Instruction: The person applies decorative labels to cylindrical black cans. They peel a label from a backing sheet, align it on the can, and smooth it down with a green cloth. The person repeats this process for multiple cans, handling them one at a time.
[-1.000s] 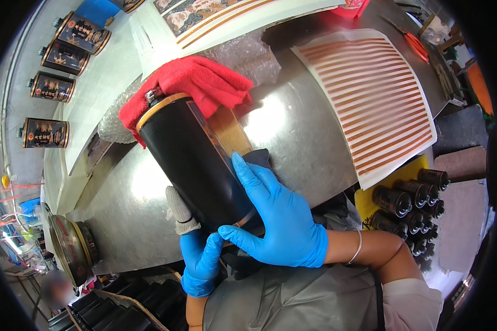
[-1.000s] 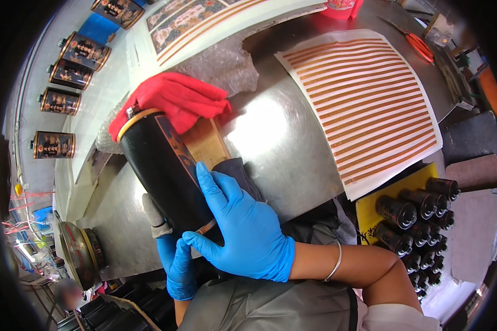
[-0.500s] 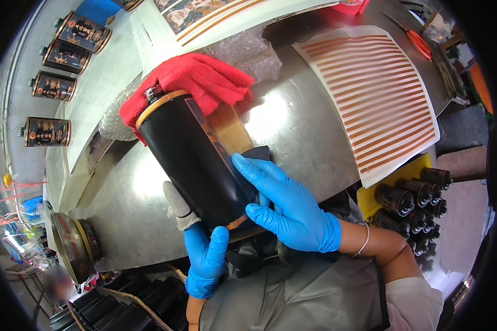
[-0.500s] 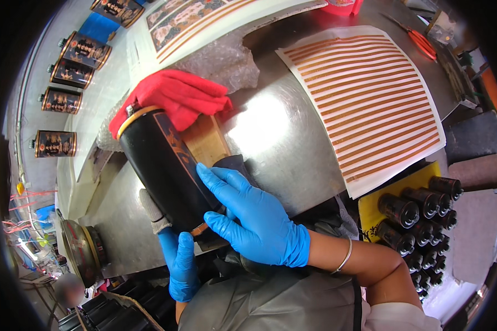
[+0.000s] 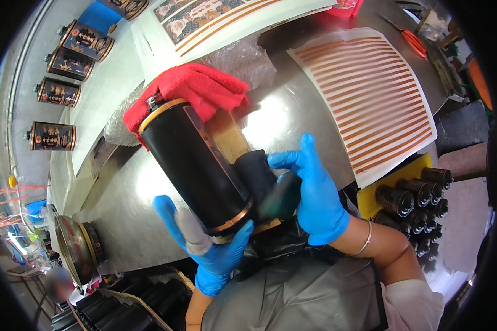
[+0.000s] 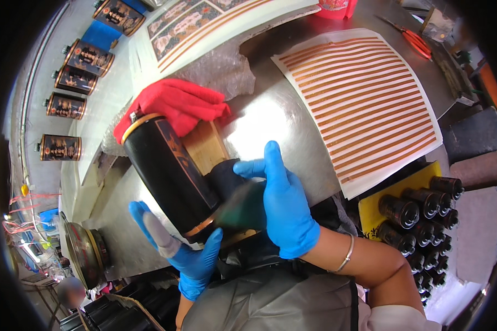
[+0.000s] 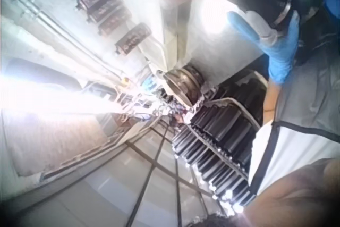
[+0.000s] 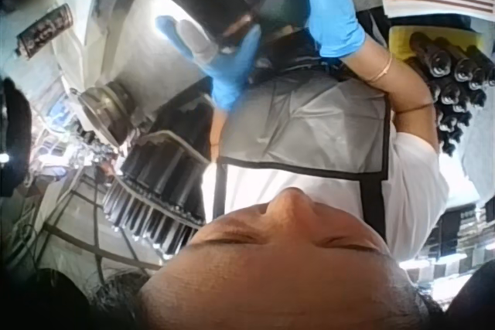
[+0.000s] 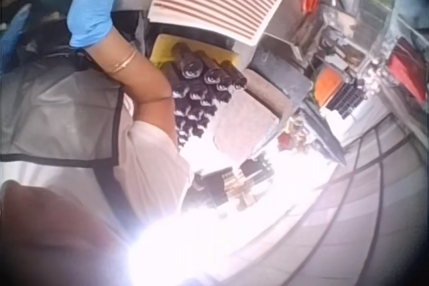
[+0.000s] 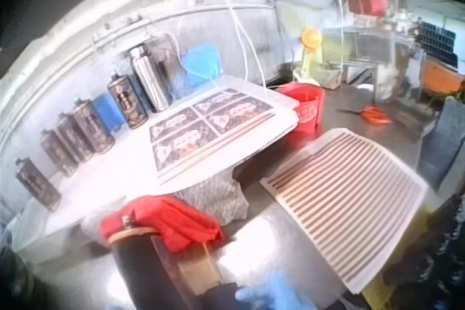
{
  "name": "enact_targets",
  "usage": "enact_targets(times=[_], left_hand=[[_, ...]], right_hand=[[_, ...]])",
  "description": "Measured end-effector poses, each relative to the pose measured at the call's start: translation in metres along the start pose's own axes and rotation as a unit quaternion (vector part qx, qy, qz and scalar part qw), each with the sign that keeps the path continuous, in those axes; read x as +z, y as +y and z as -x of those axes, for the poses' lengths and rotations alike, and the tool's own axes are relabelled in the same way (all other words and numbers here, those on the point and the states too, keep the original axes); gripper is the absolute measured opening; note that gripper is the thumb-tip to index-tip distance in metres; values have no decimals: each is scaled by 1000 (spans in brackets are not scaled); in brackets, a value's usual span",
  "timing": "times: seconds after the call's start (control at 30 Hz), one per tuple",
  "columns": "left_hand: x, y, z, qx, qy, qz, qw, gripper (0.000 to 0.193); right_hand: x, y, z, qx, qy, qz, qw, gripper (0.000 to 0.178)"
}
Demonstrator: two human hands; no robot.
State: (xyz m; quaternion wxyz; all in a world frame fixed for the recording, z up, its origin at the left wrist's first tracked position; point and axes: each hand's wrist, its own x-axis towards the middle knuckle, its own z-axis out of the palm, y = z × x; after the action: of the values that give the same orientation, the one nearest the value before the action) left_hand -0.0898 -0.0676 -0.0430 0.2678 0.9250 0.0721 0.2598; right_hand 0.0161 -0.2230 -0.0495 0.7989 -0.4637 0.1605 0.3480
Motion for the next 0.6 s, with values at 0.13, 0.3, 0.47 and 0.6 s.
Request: enact_targets(times=[0.13,0.3,0.47,0.6], left_hand=[[-7,1,-18,34,-94,-121,988,84],[-11,2,-28,12,-196,-156,968,65],[1,-22,4,-176,0,315,932,75],[-1,-28,8,-94,-28,81,992,84]], right_hand=[[5,18,28,-165,-28,149,975,31],[17,31,42,-212,-68,185,957,26],[1,44,24,-215,13,187,958,24],[2,39,25,-226,-3,274,935,26]])
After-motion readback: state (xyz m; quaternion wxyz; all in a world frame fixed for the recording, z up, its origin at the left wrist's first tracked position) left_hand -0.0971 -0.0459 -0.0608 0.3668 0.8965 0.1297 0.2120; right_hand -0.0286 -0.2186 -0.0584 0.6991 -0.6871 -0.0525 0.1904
